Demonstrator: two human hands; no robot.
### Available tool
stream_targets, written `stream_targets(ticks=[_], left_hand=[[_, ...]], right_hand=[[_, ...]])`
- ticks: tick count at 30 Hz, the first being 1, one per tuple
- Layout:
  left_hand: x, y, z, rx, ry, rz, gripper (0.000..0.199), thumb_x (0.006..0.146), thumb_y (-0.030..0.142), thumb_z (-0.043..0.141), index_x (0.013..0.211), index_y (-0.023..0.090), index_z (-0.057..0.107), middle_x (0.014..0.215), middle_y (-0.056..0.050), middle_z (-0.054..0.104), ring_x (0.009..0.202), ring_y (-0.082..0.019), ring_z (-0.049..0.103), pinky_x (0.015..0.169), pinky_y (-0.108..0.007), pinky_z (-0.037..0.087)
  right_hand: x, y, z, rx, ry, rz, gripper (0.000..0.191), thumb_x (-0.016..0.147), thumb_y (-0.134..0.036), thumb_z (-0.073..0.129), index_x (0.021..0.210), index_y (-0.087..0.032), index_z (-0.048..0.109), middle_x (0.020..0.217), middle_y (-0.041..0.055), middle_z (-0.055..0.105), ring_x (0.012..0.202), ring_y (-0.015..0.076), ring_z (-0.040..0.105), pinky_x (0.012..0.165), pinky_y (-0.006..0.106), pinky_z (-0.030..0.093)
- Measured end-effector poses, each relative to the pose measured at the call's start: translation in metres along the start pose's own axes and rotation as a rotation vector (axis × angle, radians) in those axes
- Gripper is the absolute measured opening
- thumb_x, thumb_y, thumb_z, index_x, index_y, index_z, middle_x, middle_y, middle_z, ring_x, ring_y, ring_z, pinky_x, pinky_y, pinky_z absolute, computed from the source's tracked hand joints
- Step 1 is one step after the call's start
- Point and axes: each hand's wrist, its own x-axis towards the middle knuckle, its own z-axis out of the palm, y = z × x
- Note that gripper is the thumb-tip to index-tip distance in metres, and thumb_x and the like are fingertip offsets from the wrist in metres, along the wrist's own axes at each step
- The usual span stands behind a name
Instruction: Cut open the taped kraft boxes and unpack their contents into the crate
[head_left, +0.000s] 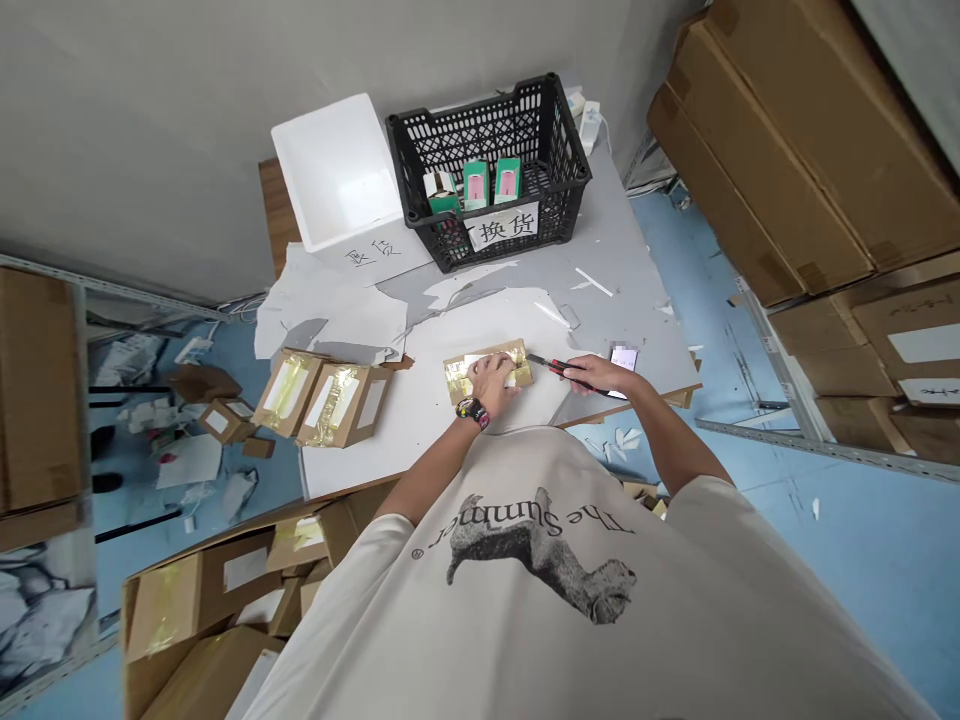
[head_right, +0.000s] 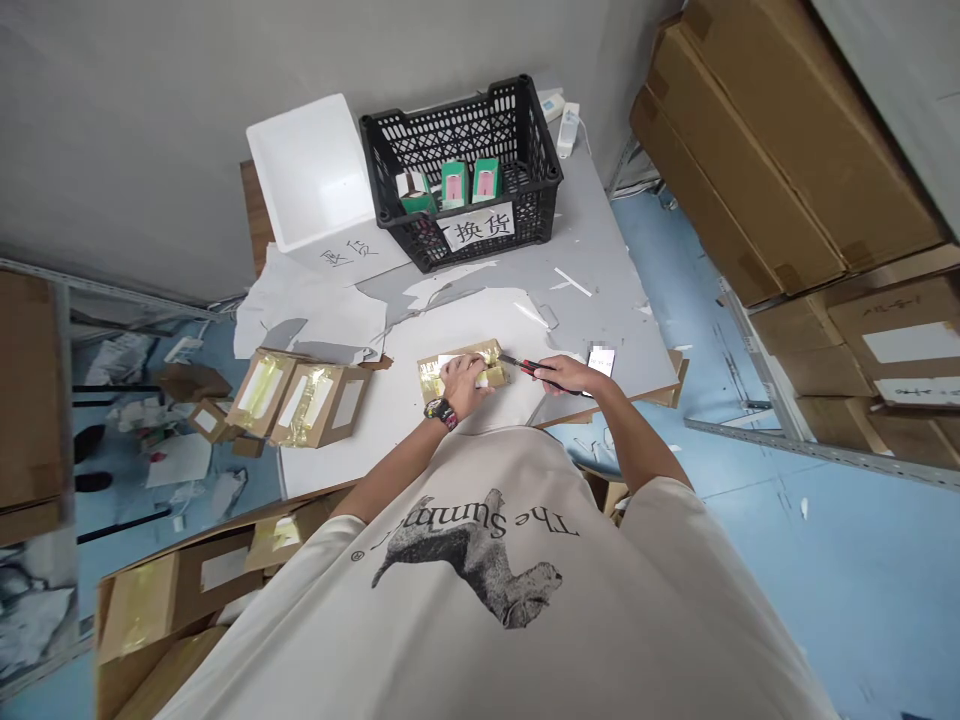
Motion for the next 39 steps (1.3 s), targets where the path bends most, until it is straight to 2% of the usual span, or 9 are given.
stream_targets(ticks=[9,14,22,24,27,30,33,36,39], left_hand=[[0.002,-0.008,-0.010,0.031,-0.007,0.043,0.049,0.091,0.029,0.094,0.137,0.031,0.076,0.156,-0.013,0.071,0.149,-0.042,0.058,0.132,-0.068,0.032],[0.006,-0.014,-0.013,0.028,-0.037,0.064,0.058,0.090,0.032,0.097,0.143,0.031,0.074,0.157,-0.015,0.071,0.150,-0.042,0.060,0.135,-0.068,0.031],[0.003,-0.015,-0.009,0.004,-0.003,0.092,0.069,0.093,0.033,0.092,0.158,0.031,0.068,0.161,-0.016,0.069,0.154,-0.043,0.060,0.138,-0.068,0.028],[0.000,-0.016,-0.010,-0.023,0.000,0.106,0.076,0.095,0.032,0.090,0.166,0.030,0.062,0.163,-0.018,0.069,0.156,-0.042,0.060,0.139,-0.067,0.028],[-0.009,-0.018,-0.013,-0.100,0.030,0.104,0.078,0.098,0.031,0.085,0.171,0.026,0.057,0.163,-0.018,0.069,0.157,-0.041,0.060,0.141,-0.066,0.030],[-0.021,-0.014,-0.014,-0.273,0.156,0.040,0.068,0.102,0.035,0.080,0.167,0.025,0.062,0.161,-0.018,0.071,0.157,-0.039,0.061,0.139,-0.064,0.036],[-0.032,-0.005,-0.010,-0.652,0.217,-0.100,0.062,0.106,0.048,0.078,0.162,0.024,0.066,0.158,-0.017,0.074,0.143,-0.035,0.071,0.127,-0.056,0.055],[-0.042,-0.003,-0.008,-1.060,0.152,-0.290,0.055,0.109,0.058,0.072,0.151,0.022,0.072,0.138,-0.014,0.083,0.120,-0.030,0.081,0.108,-0.048,0.067],[-0.059,-0.019,-0.012,-1.266,0.224,-0.484,0.046,0.106,0.051,0.075,0.139,0.020,0.073,0.122,-0.012,0.086,0.105,-0.027,0.083,0.094,-0.044,0.071]], right_hand=[[0.021,0.006,0.005,-0.075,-0.043,0.004,0.048,0.092,-0.071,0.079,0.102,-0.024,0.080,0.074,-0.0012,0.074,0.060,0.0171,0.064,0.059,0.027,0.048],[0.007,0.006,0.004,-0.090,-0.098,0.099,0.053,0.088,-0.075,0.084,0.100,-0.023,0.082,0.068,-0.0003,0.071,0.058,0.0183,0.063,0.059,0.029,0.049],[-0.004,-0.002,0.014,0.015,-0.015,0.114,0.050,0.096,-0.070,0.083,0.102,-0.021,0.079,0.068,-0.0007,0.067,0.057,0.0172,0.061,0.056,0.028,0.048],[-0.005,-0.001,0.013,0.006,0.059,0.119,0.049,0.098,-0.070,0.080,0.101,-0.021,0.077,0.067,-0.0010,0.066,0.056,0.0168,0.060,0.054,0.027,0.047],[-0.005,-0.003,0.020,0.061,0.327,0.043,0.046,0.106,-0.066,0.067,0.109,-0.021,0.075,0.069,-0.0018,0.065,0.055,0.0156,0.059,0.055,0.026,0.048],[0.002,-0.016,0.049,0.130,0.469,-0.020,0.047,0.110,-0.057,0.053,0.130,-0.020,0.074,0.081,0.0018,0.072,0.064,0.0181,0.066,0.064,0.029,0.059],[0.016,-0.040,0.100,0.002,0.522,-0.128,0.062,0.112,-0.048,0.045,0.166,-0.022,0.059,0.112,0.0097,0.084,0.087,0.0244,0.078,0.085,0.039,0.067],[0.028,-0.064,0.149,-0.286,0.406,-0.334,0.070,0.111,-0.037,0.050,0.180,-0.025,0.049,0.153,0.0152,0.077,0.131,0.0319,0.076,0.115,0.048,0.061],[0.036,-0.082,0.178,-0.494,0.232,-0.461,0.062,0.111,-0.026,0.052,0.172,-0.028,0.063,0.160,0.0126,0.074,0.146,0.0317,0.068,0.127,0.049,0.052]])
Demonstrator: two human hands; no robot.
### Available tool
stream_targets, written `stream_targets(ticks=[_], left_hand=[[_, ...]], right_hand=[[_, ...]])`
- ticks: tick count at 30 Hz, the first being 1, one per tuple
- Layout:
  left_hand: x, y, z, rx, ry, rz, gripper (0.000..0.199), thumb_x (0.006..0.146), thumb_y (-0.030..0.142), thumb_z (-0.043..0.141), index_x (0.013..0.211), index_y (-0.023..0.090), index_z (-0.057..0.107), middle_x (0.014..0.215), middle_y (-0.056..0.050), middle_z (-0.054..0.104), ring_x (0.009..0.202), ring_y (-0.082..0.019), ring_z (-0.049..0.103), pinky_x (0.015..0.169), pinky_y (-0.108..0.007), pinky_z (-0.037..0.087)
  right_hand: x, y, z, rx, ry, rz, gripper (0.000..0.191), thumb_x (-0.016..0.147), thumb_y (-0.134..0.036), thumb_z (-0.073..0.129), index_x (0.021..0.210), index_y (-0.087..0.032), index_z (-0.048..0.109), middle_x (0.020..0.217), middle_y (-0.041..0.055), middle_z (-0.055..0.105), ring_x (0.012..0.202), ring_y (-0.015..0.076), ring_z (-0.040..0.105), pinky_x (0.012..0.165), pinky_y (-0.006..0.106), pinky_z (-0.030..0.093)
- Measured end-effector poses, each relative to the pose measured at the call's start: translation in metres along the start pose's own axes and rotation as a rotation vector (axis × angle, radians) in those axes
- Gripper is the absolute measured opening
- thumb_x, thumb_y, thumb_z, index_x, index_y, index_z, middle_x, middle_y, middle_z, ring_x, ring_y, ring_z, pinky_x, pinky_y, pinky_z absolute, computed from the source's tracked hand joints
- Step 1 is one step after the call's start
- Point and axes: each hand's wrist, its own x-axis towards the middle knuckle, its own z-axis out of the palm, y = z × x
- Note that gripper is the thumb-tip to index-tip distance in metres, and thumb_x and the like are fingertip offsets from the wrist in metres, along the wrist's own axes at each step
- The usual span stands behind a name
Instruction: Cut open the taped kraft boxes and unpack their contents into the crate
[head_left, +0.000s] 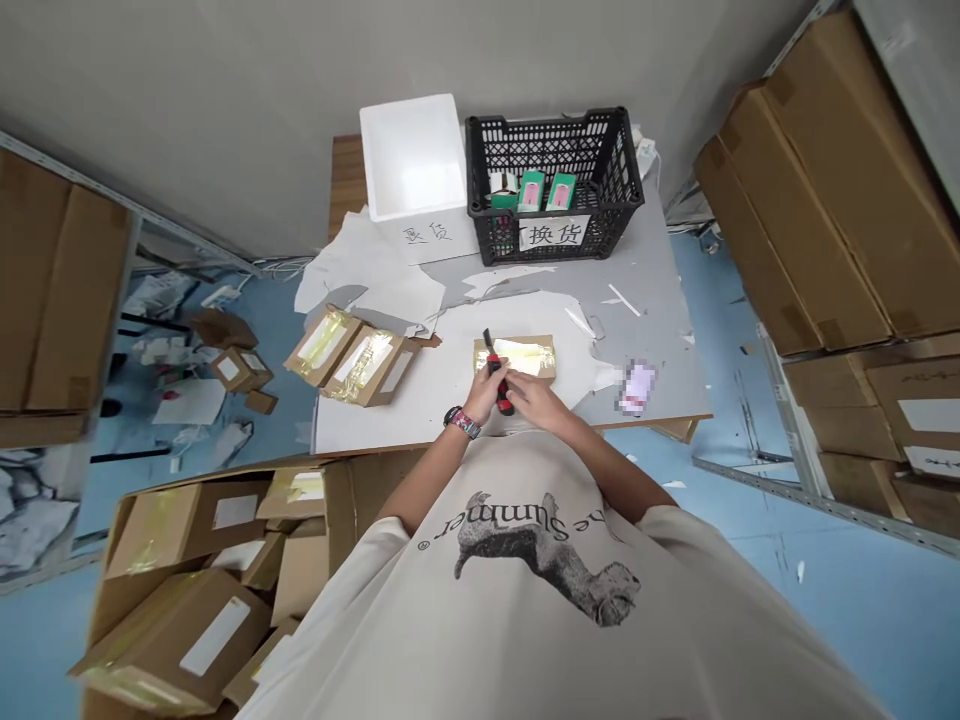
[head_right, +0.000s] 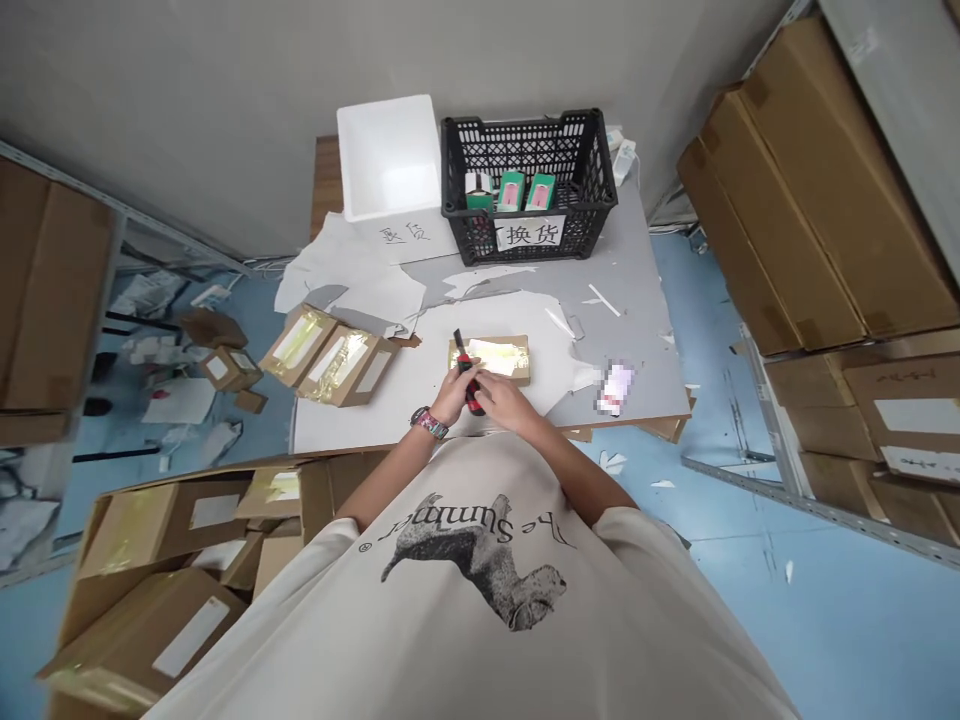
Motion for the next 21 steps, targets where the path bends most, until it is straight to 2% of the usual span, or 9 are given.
stream_targets(ticks=[3,5,8,11,14,17,21], left_hand=[[-0.009,-0.003,-0.041,-0.083,0.192,-0.085,0.044,0.103,0.040,0.074,0.141,0.022,0.063,0.122,-0.011,0.085,0.085,-0.020,0.081,0.079,-0.037,0.070],[-0.015,-0.006,-0.070,-0.088,0.310,-0.127,0.045,0.102,0.036,0.072,0.142,0.025,0.056,0.124,-0.009,0.085,0.074,-0.016,0.078,0.069,-0.031,0.066],[-0.021,-0.010,-0.101,-0.092,0.389,-0.142,0.045,0.098,0.034,0.074,0.138,0.027,0.055,0.127,-0.009,0.085,0.075,-0.015,0.079,0.064,-0.027,0.062],[-0.020,-0.016,-0.113,-0.096,0.355,-0.115,0.045,0.095,0.035,0.076,0.136,0.026,0.060,0.126,-0.010,0.085,0.081,-0.018,0.082,0.066,-0.027,0.063],[-0.016,-0.024,-0.113,-0.086,0.304,-0.085,0.051,0.093,0.038,0.079,0.140,0.024,0.065,0.122,-0.011,0.085,0.080,-0.019,0.082,0.069,-0.029,0.063],[-0.013,-0.032,-0.115,-0.093,0.244,-0.061,0.057,0.093,0.040,0.082,0.146,0.023,0.069,0.121,-0.011,0.086,0.081,-0.019,0.082,0.071,-0.029,0.063],[-0.013,-0.043,-0.126,-0.048,0.147,-0.043,0.059,0.096,0.039,0.081,0.151,0.021,0.071,0.123,-0.011,0.086,0.084,-0.018,0.083,0.071,-0.027,0.063]], right_hand=[[0.015,-0.010,0.003,-0.178,-0.038,0.042,0.052,0.114,-0.023,0.052,0.162,-0.025,0.071,0.154,0.0130,0.076,0.144,0.0333,0.066,0.127,0.050,0.051],[0.029,-0.014,0.003,-0.330,-0.022,0.116,0.051,0.114,-0.024,0.055,0.163,-0.020,0.069,0.161,0.0167,0.071,0.151,0.0369,0.059,0.128,0.052,0.049],[0.053,-0.020,0.007,-0.516,-0.049,0.189,0.059,0.111,-0.027,0.066,0.168,-0.016,0.062,0.170,0.0219,0.061,0.160,0.0420,0.049,0.134,0.057,0.041],[0.072,-0.031,0.023,-0.625,-0.118,0.264,0.066,0.106,-0.032,0.077,0.168,-0.017,0.059,0.167,0.0252,0.062,0.154,0.0451,0.054,0.137,0.065,0.034],[0.082,-0.039,0.039,-0.682,-0.117,0.335,0.068,0.104,-0.034,0.081,0.166,-0.018,0.058,0.162,0.0268,0.064,0.149,0.0458,0.057,0.134,0.069,0.036],[0.087,-0.040,0.044,-0.694,-0.125,0.419,0.068,0.100,-0.027,0.085,0.163,-0.019,0.060,0.158,0.0256,0.066,0.148,0.0448,0.056,0.126,0.065,0.048],[0.090,-0.034,0.039,-0.714,-0.181,0.456,0.048,0.100,-0.031,0.084,0.146,-0.020,0.073,0.155,0.0236,0.065,0.146,0.0440,0.054,0.116,0.056,0.056]])
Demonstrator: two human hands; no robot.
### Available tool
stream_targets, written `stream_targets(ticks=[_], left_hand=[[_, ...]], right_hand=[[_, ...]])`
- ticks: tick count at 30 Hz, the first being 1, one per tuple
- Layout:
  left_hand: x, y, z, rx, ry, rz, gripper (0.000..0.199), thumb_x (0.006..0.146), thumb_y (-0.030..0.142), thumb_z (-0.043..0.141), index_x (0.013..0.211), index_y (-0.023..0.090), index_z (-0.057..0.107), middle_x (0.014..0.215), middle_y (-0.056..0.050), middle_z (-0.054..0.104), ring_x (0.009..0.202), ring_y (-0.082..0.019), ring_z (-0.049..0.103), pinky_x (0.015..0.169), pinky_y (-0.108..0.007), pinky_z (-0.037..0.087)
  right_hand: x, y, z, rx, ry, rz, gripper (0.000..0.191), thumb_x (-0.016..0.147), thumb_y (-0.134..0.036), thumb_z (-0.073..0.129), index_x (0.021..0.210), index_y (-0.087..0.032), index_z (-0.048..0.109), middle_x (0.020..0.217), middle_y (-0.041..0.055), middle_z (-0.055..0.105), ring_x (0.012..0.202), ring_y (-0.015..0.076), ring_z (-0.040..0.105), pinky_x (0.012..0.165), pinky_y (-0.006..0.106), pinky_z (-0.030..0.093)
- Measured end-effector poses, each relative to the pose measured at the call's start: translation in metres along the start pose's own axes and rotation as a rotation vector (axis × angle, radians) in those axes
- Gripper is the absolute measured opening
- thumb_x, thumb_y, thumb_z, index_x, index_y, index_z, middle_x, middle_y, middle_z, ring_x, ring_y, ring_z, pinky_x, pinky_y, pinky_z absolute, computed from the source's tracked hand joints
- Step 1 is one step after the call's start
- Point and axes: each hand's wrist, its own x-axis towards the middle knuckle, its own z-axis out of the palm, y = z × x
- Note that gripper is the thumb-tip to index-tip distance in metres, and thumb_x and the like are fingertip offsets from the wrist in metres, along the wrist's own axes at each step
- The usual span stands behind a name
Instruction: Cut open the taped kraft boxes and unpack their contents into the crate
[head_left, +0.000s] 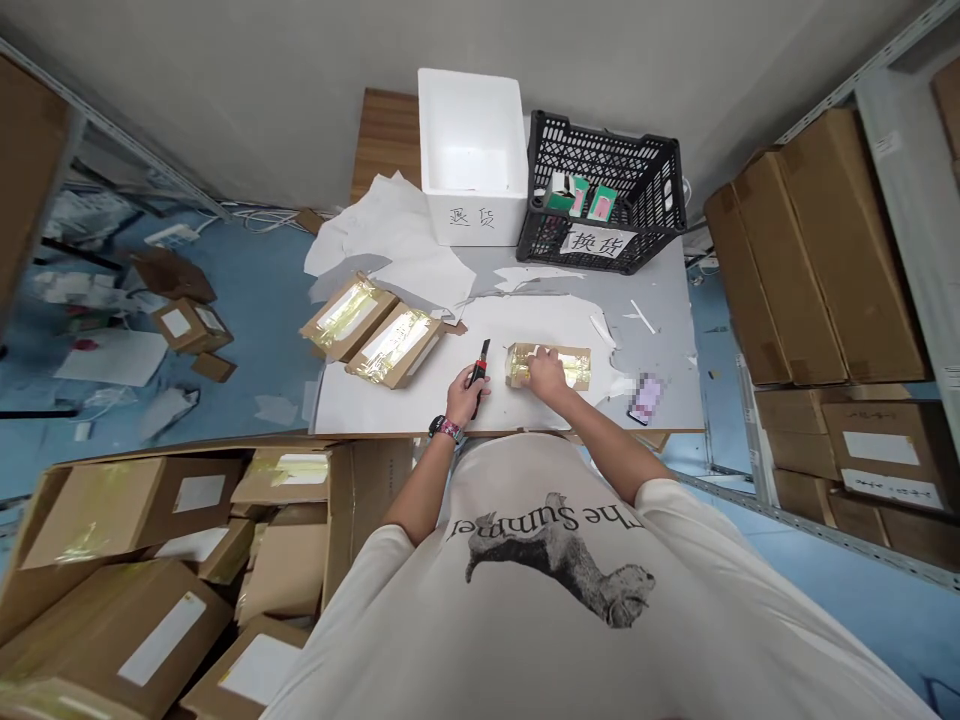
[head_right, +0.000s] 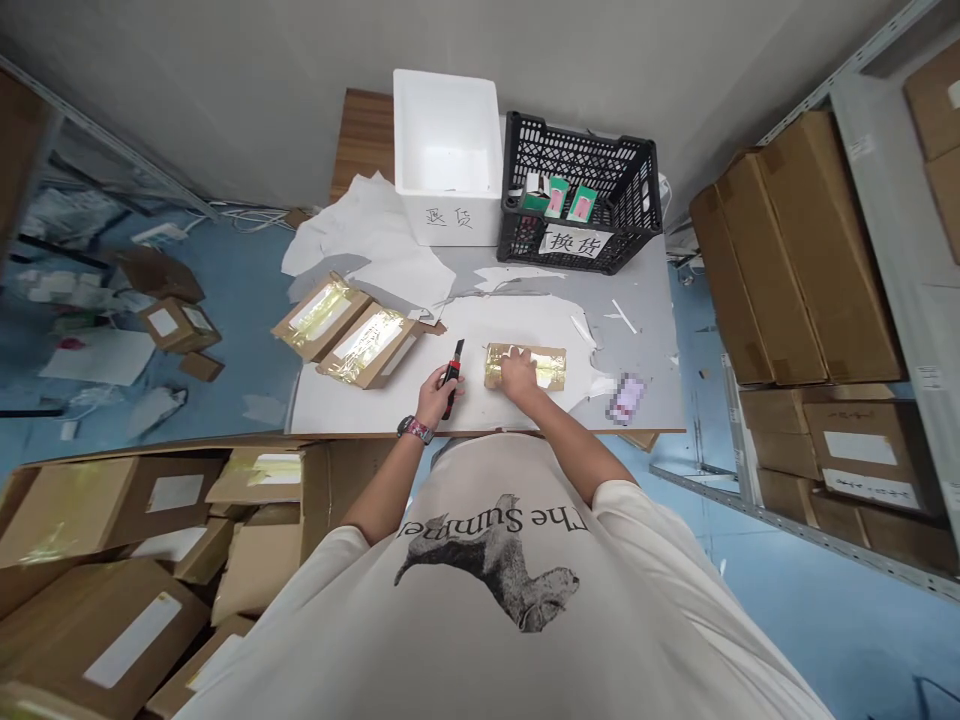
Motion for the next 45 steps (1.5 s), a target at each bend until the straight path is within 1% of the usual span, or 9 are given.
stream_targets(ticks=[4,10,13,17,25,31,35,40,45], left_hand=[[0.003,-0.010,-0.014,0.092,-0.120,0.023,0.062,0.100,0.041,0.077,0.157,0.019,0.071,0.126,-0.011,0.087,0.083,-0.017,0.082,0.071,-0.026,0.063],[0.009,-0.010,-0.025,0.159,-0.241,0.077,0.057,0.103,0.041,0.074,0.154,0.016,0.077,0.113,-0.010,0.088,0.069,-0.014,0.075,0.069,-0.028,0.063],[0.014,-0.002,-0.024,0.207,-0.284,0.086,0.057,0.104,0.042,0.074,0.156,0.019,0.077,0.110,-0.008,0.087,0.067,-0.013,0.072,0.068,-0.027,0.062],[0.023,0.005,-0.018,0.295,-0.341,0.119,0.055,0.104,0.040,0.072,0.154,0.020,0.079,0.105,-0.006,0.086,0.063,-0.011,0.067,0.068,-0.026,0.059],[0.033,0.020,-0.025,0.489,-0.435,0.187,0.058,0.105,0.041,0.062,0.157,0.020,0.077,0.087,-0.001,0.080,0.059,-0.014,0.062,0.067,-0.027,0.053],[0.033,0.036,-0.028,0.668,-0.365,0.318,0.056,0.104,0.040,0.062,0.152,0.021,0.081,0.087,-0.003,0.083,0.065,-0.018,0.067,0.076,-0.031,0.054],[0.037,0.035,-0.025,0.598,-0.441,0.244,0.060,0.103,0.045,0.059,0.155,0.019,0.078,0.085,-0.002,0.079,0.061,-0.017,0.064,0.071,-0.031,0.053],[0.037,0.030,-0.031,0.546,-0.477,0.145,0.065,0.102,0.050,0.060,0.156,0.019,0.076,0.079,0.001,0.073,0.055,-0.015,0.058,0.063,-0.028,0.050],[0.038,0.037,-0.018,0.617,-0.468,0.224,0.056,0.101,0.049,0.061,0.145,0.021,0.082,0.079,0.000,0.075,0.059,-0.017,0.064,0.065,-0.029,0.051]], right_hand=[[-0.001,0.003,0.004,-0.016,0.045,-0.014,0.058,0.098,-0.040,0.090,0.148,-0.017,0.073,0.160,0.0234,0.061,0.141,0.0422,0.058,0.121,0.054,0.052],[-0.004,0.011,0.015,-0.001,0.111,-0.073,0.060,0.093,-0.025,0.091,0.148,-0.018,0.069,0.188,0.0206,0.038,0.142,0.0428,0.064,0.121,0.053,0.055],[-0.002,0.017,0.021,0.027,0.133,-0.099,0.060,0.091,-0.024,0.093,0.146,-0.018,0.068,0.188,0.0219,0.040,0.142,0.0434,0.066,0.123,0.057,0.054],[0.005,0.023,0.030,0.036,0.165,-0.145,0.063,0.090,-0.022,0.093,0.147,-0.018,0.066,0.186,0.0254,0.043,0.147,0.0411,0.068,0.136,0.063,0.041],[0.013,0.026,0.024,0.027,0.113,-0.169,0.069,0.092,-0.024,0.092,0.154,-0.016,0.062,0.187,0.0281,0.041,0.151,0.0388,0.069,0.142,0.059,0.032],[0.015,0.024,0.008,0.039,0.086,-0.161,0.051,0.101,-0.024,0.081,0.149,-0.015,0.066,0.185,0.0259,0.046,0.147,0.0375,0.071,0.140,0.057,0.035],[0.014,0.019,0.001,0.061,0.099,-0.141,0.028,0.111,-0.024,0.065,0.137,-0.018,0.072,0.183,0.0209,0.052,0.141,0.0368,0.075,0.132,0.054,0.046],[0.007,0.012,0.000,0.061,0.108,-0.129,0.034,0.111,-0.019,0.057,0.143,-0.018,0.070,0.185,0.0220,0.048,0.142,0.0361,0.074,0.132,0.055,0.046],[0.009,0.014,0.002,0.071,0.114,-0.133,0.031,0.109,-0.019,0.057,0.136,-0.020,0.073,0.181,0.0193,0.055,0.141,0.0366,0.073,0.125,0.051,0.051]])
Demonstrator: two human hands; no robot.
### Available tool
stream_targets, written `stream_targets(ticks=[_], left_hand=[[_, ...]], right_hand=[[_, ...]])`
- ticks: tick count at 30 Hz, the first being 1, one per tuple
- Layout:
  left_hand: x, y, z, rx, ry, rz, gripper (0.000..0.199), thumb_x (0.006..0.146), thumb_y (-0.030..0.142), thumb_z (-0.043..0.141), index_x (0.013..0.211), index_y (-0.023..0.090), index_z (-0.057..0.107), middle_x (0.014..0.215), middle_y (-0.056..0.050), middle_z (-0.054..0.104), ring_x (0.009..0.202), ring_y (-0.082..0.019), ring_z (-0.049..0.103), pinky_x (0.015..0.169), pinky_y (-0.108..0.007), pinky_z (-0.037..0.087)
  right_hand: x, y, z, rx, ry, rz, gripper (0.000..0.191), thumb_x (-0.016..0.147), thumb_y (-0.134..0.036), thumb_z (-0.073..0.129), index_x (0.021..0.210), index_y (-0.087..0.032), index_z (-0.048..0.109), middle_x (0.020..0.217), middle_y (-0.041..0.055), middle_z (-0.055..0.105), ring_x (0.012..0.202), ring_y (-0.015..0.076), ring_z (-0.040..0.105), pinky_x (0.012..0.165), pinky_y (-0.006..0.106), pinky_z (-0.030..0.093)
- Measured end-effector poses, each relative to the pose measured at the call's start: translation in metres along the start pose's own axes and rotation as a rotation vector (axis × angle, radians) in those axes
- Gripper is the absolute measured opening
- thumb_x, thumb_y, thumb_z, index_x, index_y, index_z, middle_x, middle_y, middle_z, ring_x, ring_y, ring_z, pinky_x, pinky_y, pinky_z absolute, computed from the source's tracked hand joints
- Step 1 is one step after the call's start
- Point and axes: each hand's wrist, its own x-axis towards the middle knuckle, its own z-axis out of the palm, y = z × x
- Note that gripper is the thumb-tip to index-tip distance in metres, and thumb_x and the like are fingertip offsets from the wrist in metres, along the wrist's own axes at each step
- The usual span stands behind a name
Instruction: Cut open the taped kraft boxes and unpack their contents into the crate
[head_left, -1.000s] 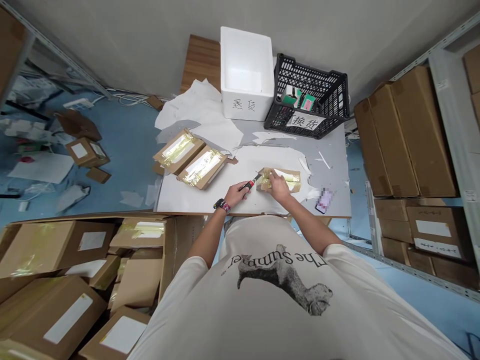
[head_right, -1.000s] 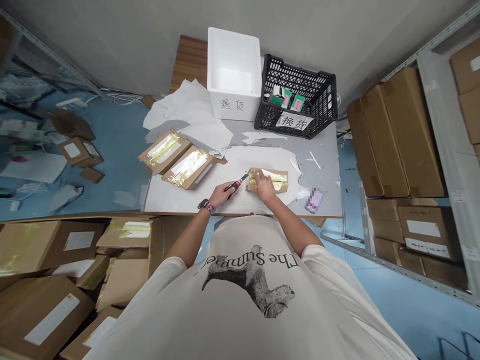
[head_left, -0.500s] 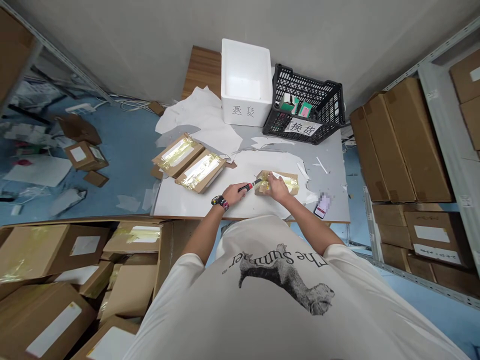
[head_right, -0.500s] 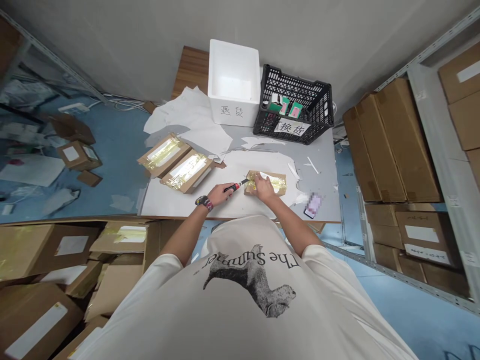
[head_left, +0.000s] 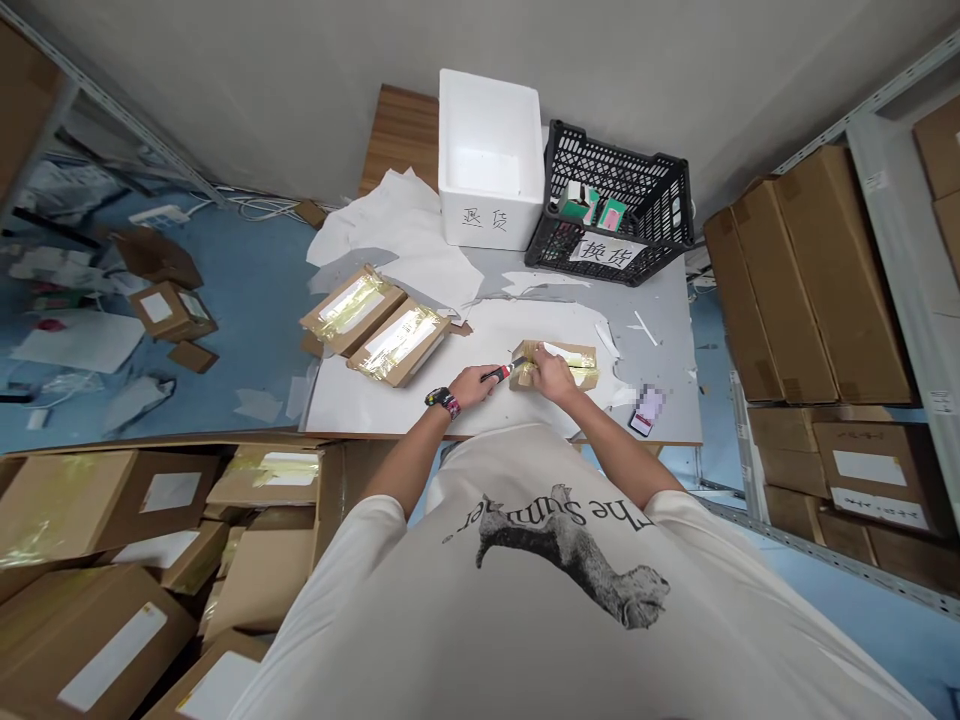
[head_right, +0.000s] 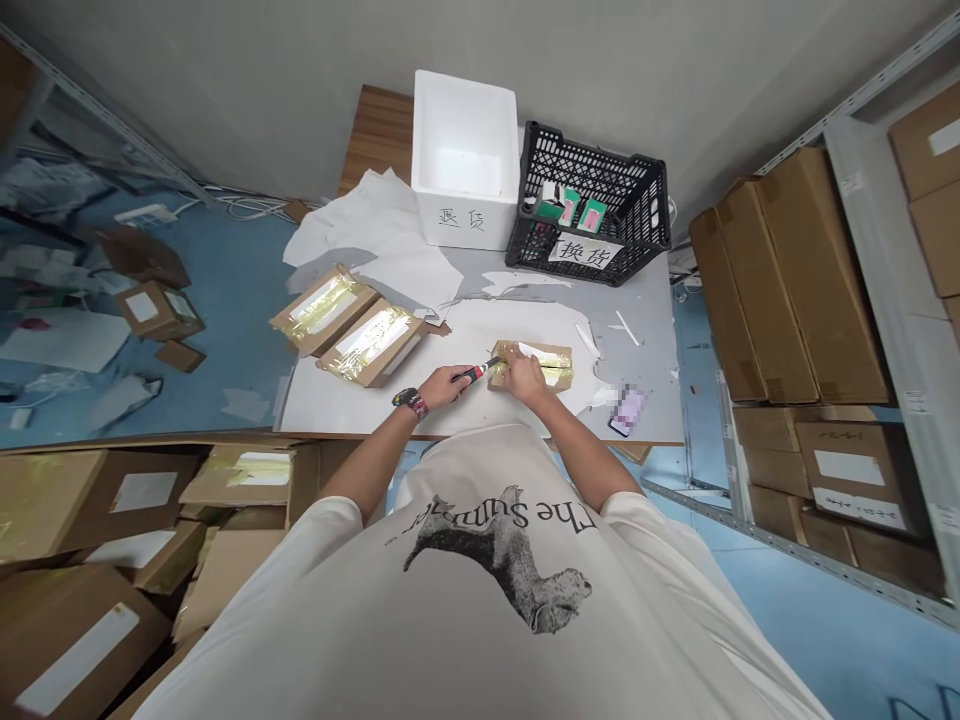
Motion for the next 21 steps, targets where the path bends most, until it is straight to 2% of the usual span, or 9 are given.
stream_targets(ticks=[2,5,7,8,11,14,17,21], left_hand=[[0.003,0.006,0.001,0.030,-0.014,0.020,0.051,0.100,0.047,0.063,0.140,0.023,0.084,0.076,0.000,0.075,0.059,-0.018,0.065,0.066,-0.029,0.051],[-0.003,0.004,0.000,-0.011,-0.021,0.032,0.047,0.100,0.048,0.067,0.135,0.024,0.086,0.075,0.001,0.074,0.056,-0.016,0.064,0.063,-0.028,0.050],[-0.015,-0.005,-0.001,-0.113,-0.019,0.013,0.052,0.100,0.052,0.068,0.139,0.022,0.084,0.077,0.000,0.075,0.055,-0.015,0.061,0.060,-0.027,0.049],[-0.022,-0.012,0.000,-0.175,-0.022,-0.009,0.057,0.100,0.056,0.069,0.143,0.021,0.082,0.079,0.000,0.075,0.054,-0.014,0.059,0.058,-0.027,0.048],[-0.044,-0.031,0.002,-0.351,-0.005,-0.101,0.073,0.098,0.063,0.074,0.155,0.016,0.075,0.082,-0.002,0.076,0.055,-0.013,0.058,0.057,-0.026,0.049],[-0.058,-0.043,0.005,-0.498,0.128,-0.202,0.077,0.102,0.061,0.070,0.162,0.012,0.069,0.084,-0.004,0.078,0.057,-0.014,0.061,0.057,-0.026,0.051],[-0.060,-0.048,0.010,-0.602,0.262,-0.257,0.074,0.106,0.054,0.061,0.166,0.011,0.065,0.086,-0.005,0.080,0.060,-0.015,0.064,0.060,-0.027,0.055],[-0.057,-0.048,0.020,-0.593,0.342,-0.233,0.071,0.104,0.050,0.064,0.162,0.011,0.070,0.094,-0.007,0.083,0.072,-0.017,0.071,0.072,-0.030,0.062]], right_hand=[[0.002,0.005,0.000,0.017,0.029,-0.019,0.029,0.106,-0.019,0.058,0.128,-0.023,0.076,0.171,0.0157,0.066,0.136,0.0368,0.074,0.117,0.047,0.055],[0.002,0.014,0.000,0.039,0.066,-0.041,0.025,0.106,-0.024,0.058,0.122,-0.024,0.077,0.137,0.0131,0.084,0.119,0.0364,0.077,0.105,0.043,0.057],[0.000,0.019,0.001,0.037,0.085,-0.026,0.027,0.109,-0.029,0.058,0.125,-0.022,0.078,0.118,0.0122,0.086,0.112,0.0363,0.076,0.102,0.042,0.057],[-0.001,0.022,0.002,0.035,0.099,-0.021,0.030,0.110,-0.031,0.057,0.129,-0.021,0.078,0.116,0.0125,0.085,0.112,0.0367,0.075,0.102,0.042,0.057],[-0.005,0.029,0.007,0.053,0.160,-0.022,0.049,0.115,-0.030,0.050,0.158,-0.016,0.068,0.132,0.0151,0.084,0.121,0.0375,0.072,0.106,0.043,0.056],[-0.008,0.034,0.011,0.067,0.202,-0.056,0.060,0.119,-0.027,0.037,0.176,-0.016,0.051,0.155,0.0158,0.076,0.136,0.0358,0.067,0.119,0.045,0.051],[-0.006,0.038,0.011,0.031,0.227,-0.083,0.060,0.119,-0.030,0.037,0.174,-0.017,0.057,0.170,0.0157,0.065,0.153,0.0349,0.057,0.131,0.048,0.043],[0.004,0.039,0.012,0.040,0.263,-0.053,0.057,0.120,-0.037,0.039,0.167,-0.018,0.065,0.170,0.0174,0.064,0.153,0.0350,0.055,0.133,0.050,0.040]])
